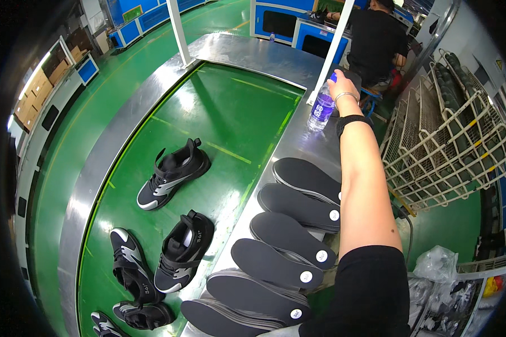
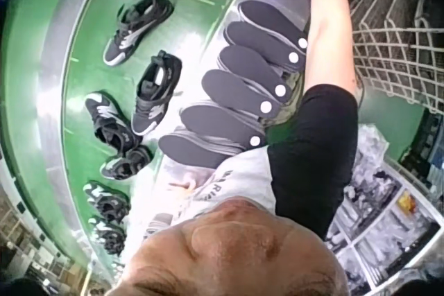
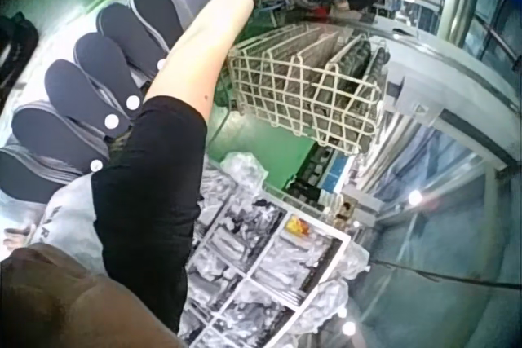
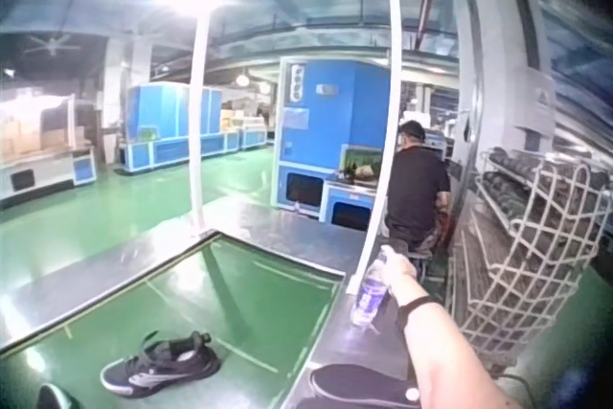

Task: Insert insoles into shoes and place them back on the assembly line.

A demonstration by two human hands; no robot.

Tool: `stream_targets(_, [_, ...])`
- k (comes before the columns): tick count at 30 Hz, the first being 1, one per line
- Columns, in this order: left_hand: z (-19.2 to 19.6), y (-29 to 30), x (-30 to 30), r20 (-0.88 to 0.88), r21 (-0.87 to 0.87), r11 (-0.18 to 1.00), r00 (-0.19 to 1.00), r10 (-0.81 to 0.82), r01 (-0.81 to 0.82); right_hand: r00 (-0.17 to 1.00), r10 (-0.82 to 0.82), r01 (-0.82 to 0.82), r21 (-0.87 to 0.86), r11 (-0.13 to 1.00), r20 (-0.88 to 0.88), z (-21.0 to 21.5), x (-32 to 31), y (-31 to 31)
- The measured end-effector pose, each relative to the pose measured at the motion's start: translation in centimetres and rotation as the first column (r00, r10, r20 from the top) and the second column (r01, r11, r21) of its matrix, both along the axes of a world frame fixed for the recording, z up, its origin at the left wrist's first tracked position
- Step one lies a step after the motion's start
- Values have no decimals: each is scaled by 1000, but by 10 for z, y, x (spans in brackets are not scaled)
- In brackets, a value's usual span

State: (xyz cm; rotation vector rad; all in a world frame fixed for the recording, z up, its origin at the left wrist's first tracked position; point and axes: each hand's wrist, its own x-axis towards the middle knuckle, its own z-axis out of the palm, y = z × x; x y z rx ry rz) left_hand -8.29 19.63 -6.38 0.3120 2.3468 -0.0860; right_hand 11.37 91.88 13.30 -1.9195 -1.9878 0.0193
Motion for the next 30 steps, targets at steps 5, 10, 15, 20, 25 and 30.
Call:
stream_targets(5, [3, -19, 5, 33, 9, 1000, 999, 8, -8, 988, -78, 80, -10, 997, 132, -9, -23, -6])
stream_targets(10, [39, -119, 68, 12, -20, 982, 982, 186, -186, 963, 266, -262, 387, 884, 44, 6, -62, -50])
stream_targets(15, [49, -93, 46, 182, 85, 939, 931, 315, -334, 525, 773, -840, -69, 538, -358, -34, -123, -139])
stream_targets(20, [45, -116, 53, 190, 83, 920, 912, 364, -384, -228, 956, -964, -94, -248, -187, -32, -236, -386])
stream_targets(25, [48, -117, 57, 186, 164, 908, 916, 355, -385, -550, 811, -783, -216, -583, -198, -62, -276, -544])
stream_targets(30, [34, -117, 59, 169, 221, 915, 937, 305, -338, -415, 910, -801, -472, -369, -7, -85, -289, -633])
